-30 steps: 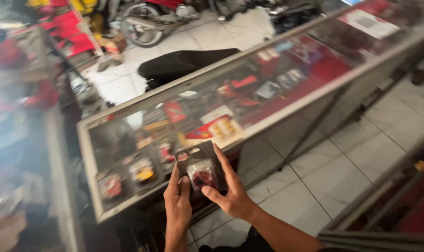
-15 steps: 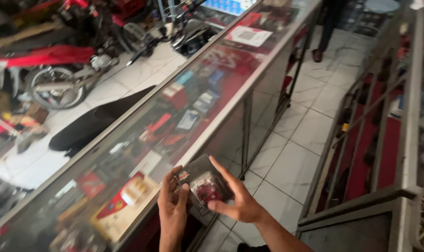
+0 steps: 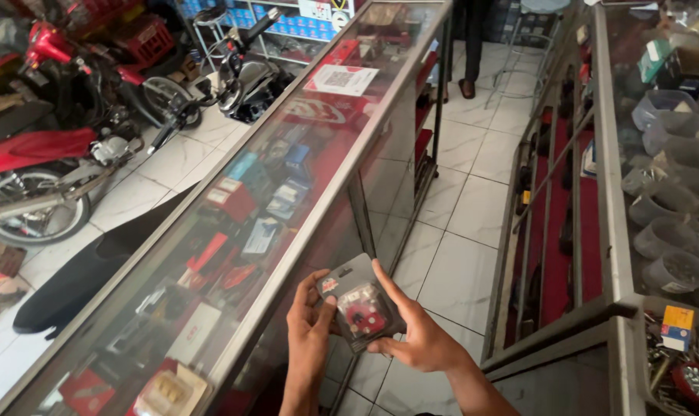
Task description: The person picks up packaged motorcycle rollers from a counter, carries them to a wire rack, and hangs them on a hook before repeating the process with another packaged part.
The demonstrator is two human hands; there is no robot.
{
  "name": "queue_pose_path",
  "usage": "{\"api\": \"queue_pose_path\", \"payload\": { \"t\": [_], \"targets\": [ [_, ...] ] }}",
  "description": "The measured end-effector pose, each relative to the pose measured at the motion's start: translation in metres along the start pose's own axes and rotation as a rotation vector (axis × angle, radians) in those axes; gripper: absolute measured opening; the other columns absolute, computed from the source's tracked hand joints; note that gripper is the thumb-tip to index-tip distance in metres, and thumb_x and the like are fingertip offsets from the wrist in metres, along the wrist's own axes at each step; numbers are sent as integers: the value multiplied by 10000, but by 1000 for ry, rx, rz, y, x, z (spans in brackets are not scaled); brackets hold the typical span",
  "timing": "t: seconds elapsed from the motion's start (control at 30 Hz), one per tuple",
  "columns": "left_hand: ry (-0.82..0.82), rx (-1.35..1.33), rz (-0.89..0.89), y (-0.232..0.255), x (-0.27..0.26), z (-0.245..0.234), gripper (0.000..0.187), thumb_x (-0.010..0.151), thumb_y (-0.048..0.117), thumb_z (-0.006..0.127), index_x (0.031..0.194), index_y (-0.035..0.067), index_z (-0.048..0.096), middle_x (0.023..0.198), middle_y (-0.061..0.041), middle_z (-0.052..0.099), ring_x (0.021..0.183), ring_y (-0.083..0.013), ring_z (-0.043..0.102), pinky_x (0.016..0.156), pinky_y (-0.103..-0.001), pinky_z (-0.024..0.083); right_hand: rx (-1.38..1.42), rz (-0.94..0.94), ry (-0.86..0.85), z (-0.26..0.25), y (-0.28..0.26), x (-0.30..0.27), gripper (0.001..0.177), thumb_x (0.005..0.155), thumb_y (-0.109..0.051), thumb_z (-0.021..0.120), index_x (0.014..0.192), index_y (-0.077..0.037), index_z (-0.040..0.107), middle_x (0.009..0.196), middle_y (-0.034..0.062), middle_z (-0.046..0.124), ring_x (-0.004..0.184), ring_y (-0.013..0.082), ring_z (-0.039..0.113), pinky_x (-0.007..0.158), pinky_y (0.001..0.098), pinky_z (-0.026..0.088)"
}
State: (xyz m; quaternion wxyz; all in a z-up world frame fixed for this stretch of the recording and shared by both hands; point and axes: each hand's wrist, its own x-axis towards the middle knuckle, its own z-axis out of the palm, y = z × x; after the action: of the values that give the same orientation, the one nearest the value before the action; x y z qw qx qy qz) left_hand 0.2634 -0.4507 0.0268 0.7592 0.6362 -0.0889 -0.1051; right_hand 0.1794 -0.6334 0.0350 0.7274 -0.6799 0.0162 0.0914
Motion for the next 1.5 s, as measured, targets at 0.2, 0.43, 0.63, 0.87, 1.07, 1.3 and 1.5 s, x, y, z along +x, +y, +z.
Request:
{"api": "queue_pose_path", "payload": {
  "t": [0.2,0.43,0.63,0.87,1.07,1.3,1.5],
  "targets": [
    [-95,11,-66,-11,31,27,368,930,28,604,1298,24,585,1051,-86,740,768,-130,707,554,-283,568,-119,-311,118,-27,2,2,1188,748,-43,884,1639,-137,103,1493,107,577,1268,170,552,1109,342,400],
    [-145,224,128,-26,91,61,177,943,82,740,1066,-30,677,829,-66,670,727,-81,605,596,-244,501,-240,-342,220,-66,-2,17,1117,778,1,828,1648,-122,138,1486,144,593,1260,192,567,1119,340,388],
    [-249,384,85,-6,139,96,210,908,152,743,1064,15,779,719,-39,686,603,-81,515,531,-250,432,-118,-64,280,-93,-17,28,1115,806,45,755,1679,-200,107,1378,116,626,851,169,596,771,326,578],
    [-294,206,124,-8,203,122,201,920,173,697,1018,5,745,814,-33,745,629,-60,572,548,-266,476,199,-250,399,-118,-5,68,1066,804,-17,800,1644,-127,153,1272,142,631,1025,175,664,880,355,590],
    [-239,446,198,-5,240,130,213,895,202,718,993,21,771,700,-49,720,553,-86,574,543,-275,482,259,-328,450,-138,2,98,1016,813,-28,825,1632,-68,224,1284,141,640,1153,168,634,1030,332,517],
    [-311,400,80,-7,281,149,211,921,195,683,1000,17,766,690,-89,716,578,-111,552,545,-294,461,236,-263,663,-154,9,125,962,786,-12,812,1601,-52,305,1228,137,690,1083,167,651,949,316,522],
    [-370,396,108,-11,306,171,202,902,195,711,976,18,774,749,-76,767,589,-117,589,562,-292,493,273,-298,797,-186,43,139,809,798,31,782,1522,31,419,1198,146,728,1098,176,680,953,313,540]
  ]
}}
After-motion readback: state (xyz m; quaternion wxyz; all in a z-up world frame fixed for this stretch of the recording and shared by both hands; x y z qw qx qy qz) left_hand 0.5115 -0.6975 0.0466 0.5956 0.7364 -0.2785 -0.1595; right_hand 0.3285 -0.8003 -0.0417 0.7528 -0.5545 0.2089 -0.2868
